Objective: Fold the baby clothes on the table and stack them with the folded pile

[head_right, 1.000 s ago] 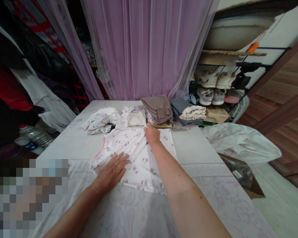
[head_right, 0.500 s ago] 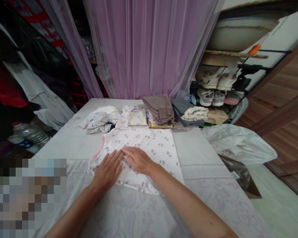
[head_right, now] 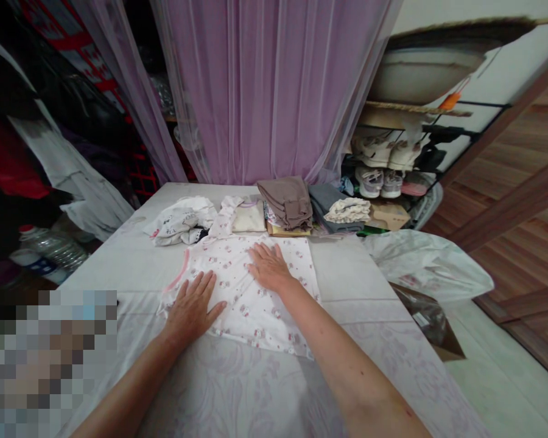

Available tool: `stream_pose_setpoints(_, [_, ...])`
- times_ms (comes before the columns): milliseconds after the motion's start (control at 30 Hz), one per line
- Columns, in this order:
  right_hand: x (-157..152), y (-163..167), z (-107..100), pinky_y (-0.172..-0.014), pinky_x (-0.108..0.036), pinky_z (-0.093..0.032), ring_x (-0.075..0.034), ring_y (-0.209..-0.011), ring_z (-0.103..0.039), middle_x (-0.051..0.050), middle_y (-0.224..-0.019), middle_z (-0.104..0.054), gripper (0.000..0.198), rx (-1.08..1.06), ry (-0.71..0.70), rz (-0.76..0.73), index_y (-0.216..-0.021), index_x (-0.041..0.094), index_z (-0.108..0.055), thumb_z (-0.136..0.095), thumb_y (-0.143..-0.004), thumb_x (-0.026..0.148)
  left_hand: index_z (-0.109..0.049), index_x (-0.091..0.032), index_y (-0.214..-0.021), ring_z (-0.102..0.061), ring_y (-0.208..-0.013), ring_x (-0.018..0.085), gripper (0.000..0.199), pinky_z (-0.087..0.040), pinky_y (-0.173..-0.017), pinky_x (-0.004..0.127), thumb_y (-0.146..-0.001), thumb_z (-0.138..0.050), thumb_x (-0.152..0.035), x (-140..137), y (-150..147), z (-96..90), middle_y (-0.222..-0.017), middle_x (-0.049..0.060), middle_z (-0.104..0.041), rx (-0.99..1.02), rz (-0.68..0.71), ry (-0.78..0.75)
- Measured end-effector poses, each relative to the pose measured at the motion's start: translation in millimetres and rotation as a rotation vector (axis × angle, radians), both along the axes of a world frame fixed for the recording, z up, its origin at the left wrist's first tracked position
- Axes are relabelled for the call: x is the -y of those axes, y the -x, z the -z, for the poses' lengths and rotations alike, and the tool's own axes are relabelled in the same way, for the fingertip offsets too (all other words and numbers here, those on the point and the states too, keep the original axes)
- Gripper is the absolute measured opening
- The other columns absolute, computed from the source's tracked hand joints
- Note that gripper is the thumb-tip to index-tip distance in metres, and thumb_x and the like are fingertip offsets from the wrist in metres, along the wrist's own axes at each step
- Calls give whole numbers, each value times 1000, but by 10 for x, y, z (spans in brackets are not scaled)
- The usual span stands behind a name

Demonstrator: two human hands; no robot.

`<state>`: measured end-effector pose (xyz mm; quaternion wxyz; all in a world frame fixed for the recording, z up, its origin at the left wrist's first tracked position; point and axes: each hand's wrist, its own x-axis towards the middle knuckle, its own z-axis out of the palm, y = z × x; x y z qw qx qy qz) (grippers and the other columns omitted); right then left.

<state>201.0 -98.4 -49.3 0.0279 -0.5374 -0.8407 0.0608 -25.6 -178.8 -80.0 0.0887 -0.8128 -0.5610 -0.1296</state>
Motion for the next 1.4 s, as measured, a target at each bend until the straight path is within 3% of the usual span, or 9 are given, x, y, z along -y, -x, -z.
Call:
stream_pose_setpoints(100, [265,182,41,-118,-45,-5,-19,-145,-17,-6,-156,-26,57,-76,22,-310,-148,23,-30,-28,-97,48,-47,-13,-139,-39,-134,33,61,-31,-108,55,-90,-41,-49,-6,-5,0,-145,13,-44,-8,-11,15])
stream_pose_setpoints(167, [327,182,78,-118,-42,-6,-17,-144,-18,-5,-156,-26,57,-92,55,-391,-148,24,-29,-28,-97,49,-47,-11,-139,-39,-134,33,61,-31,-108,55,-90,-41,-48,-7,-10,-4,-145,14,-44,-13,-19,30])
stream_pose_setpoints(433, [135,-295,66,-115,-49,-16,-23,-142,-26,-11,-153,-32,51,-85,-63,135,-144,19,-38,-29,-98,37,-47,-11,-138,-39,-135,34,63,-32,-108,55,-89,-42,-49,-11,-21,-15,-146,14,-43,-6,-55,39])
stream_pose_setpoints(600, [572,-99,101,-116,-45,-16,-19,-139,-31,-4,-145,-46,43,-201,-25,-250,-135,27,-51,-33,-98,39,-44,-8,-140,-38,-135,33,65,-32,-108,54,-90,-40,-50,-8,-34,-41,-147,14,-42,-32,-71,70])
stream_pose_setpoints(767, [569,-40,35,-113,-53,-18,-23,-137,-35,-7,-146,-45,43,-143,-18,-28,-136,24,-49,-33,-98,36,-46,-10,-139,-37,-136,33,67,-31,-109,54,-89,-41,-54,-10,-41,-55,-146,14,-42,-39,-84,80])
stream_pose_setpoints(967, [610,26,22,-115,-47,-15,-20,-139,-31,-4,-148,-42,44,-154,-9,-168,-138,24,-46,-36,-97,38,-46,-11,-139,-37,-135,34,66,-31,-109,54,-89,-41,-53,-15,-39,-19,-145,15,-44,-16,-79,59])
stream_pose_setpoints(1200, [366,-82,-40,-110,-44,-26,-22,-132,-41,-7,-140,-52,38,-91,-114,54,-126,23,-57,-38,-95,36,-44,-15,-141,-37,-135,35,63,-30,-108,56,-89,-43,-50,-1,-18,-43,-146,15,-43,20,-49,4])
stream_pose_setpoints(1333, [24,-162,-85,-92,-40,-43,-28,-112,-56,-16,-123,-61,41,-30,-148,483,-123,17,-57,-40,-93,38,-50,-26,-136,-33,-139,27,45,-23,-114,52,-94,-39,-38,-18,25,-85,-144,4,-47,28,214,19])
stream_pose_setpoints(1400, [-144,-177,-94,-86,-40,-46,-30,-106,-59,-16,-114,-65,42,-10,-111,570,-113,17,-63,-41,-91,45,-53,-28,-133,-38,-136,21,42,-24,-115,46,-97,-35,-37,-31,42,-85,-140,1,-53,31,335,86])
